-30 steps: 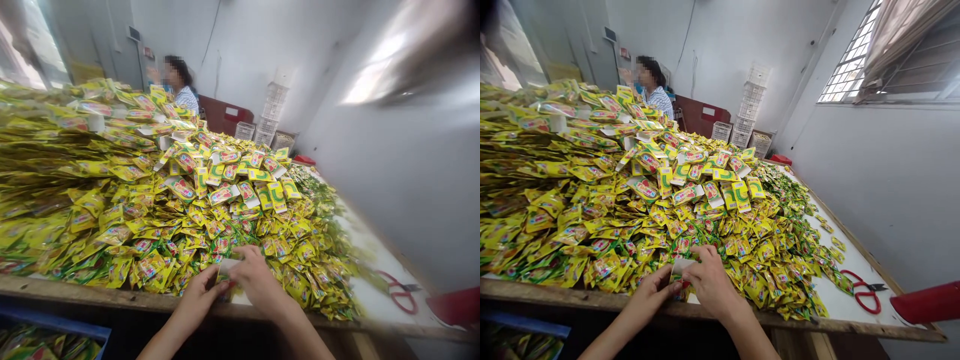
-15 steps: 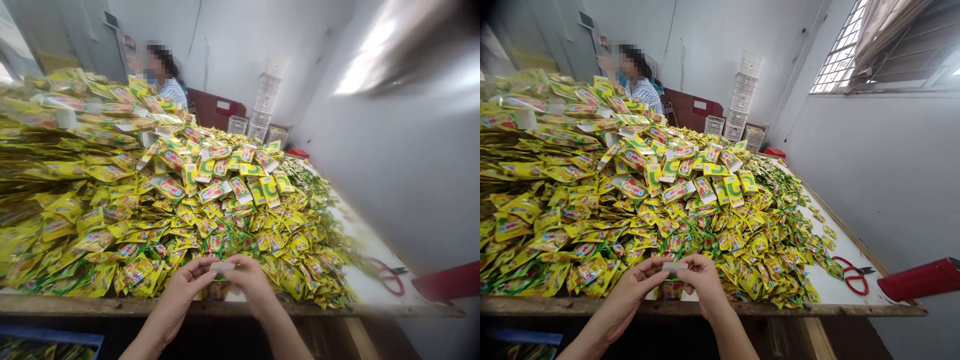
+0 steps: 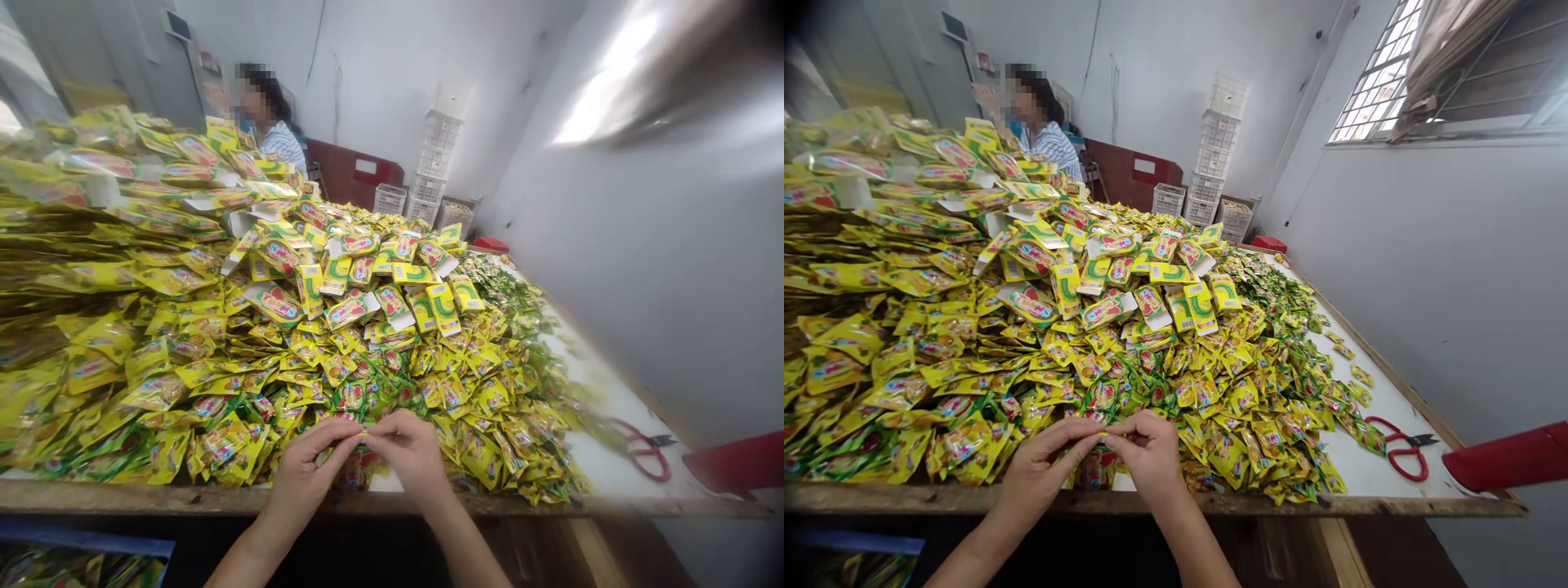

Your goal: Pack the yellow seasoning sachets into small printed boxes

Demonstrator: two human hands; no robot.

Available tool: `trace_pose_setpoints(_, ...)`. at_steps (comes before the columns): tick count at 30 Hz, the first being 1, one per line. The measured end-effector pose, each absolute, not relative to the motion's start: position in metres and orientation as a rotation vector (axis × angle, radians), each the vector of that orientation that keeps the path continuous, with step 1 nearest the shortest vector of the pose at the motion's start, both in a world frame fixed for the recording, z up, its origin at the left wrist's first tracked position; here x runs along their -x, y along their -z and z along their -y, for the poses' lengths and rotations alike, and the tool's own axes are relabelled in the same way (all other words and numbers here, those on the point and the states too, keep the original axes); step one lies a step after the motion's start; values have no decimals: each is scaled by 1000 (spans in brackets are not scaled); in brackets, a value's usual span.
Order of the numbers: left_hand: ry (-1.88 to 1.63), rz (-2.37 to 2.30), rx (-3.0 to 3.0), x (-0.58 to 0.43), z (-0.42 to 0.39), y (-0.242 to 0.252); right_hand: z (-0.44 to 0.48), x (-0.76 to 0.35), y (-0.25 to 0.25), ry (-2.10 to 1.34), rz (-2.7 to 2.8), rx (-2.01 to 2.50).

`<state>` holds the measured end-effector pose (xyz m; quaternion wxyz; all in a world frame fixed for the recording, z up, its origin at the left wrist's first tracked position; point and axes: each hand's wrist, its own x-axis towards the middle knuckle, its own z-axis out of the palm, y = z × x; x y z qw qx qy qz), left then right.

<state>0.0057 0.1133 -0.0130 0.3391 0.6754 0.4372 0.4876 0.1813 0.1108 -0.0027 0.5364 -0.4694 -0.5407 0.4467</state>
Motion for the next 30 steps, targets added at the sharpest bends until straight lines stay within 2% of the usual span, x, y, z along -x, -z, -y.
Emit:
trace_pose_setpoints(6, -1266, -980, -1925, 6, -107, 21, -93, -194, -1, -922, 1575, 996)
trace_pose_setpoints(11, -1220, -972, -1947, 5, -103, 30, -120, -202, -7, -936, 1661, 1141)
trace_pose_setpoints(20, -1045, -911, -2125, 2, -92, 23, -205, -150, 0, -390, 2220, 1606)
trace_pose_setpoints(26, -1040, -895, -2191, 4, -92, 24, -201, -158, 8, -381, 2286, 1360)
trace_pose_setpoints(30, -1104, -1008, -2051, 4, -98, 38, -207, -157, 7, -402, 2284, 1462)
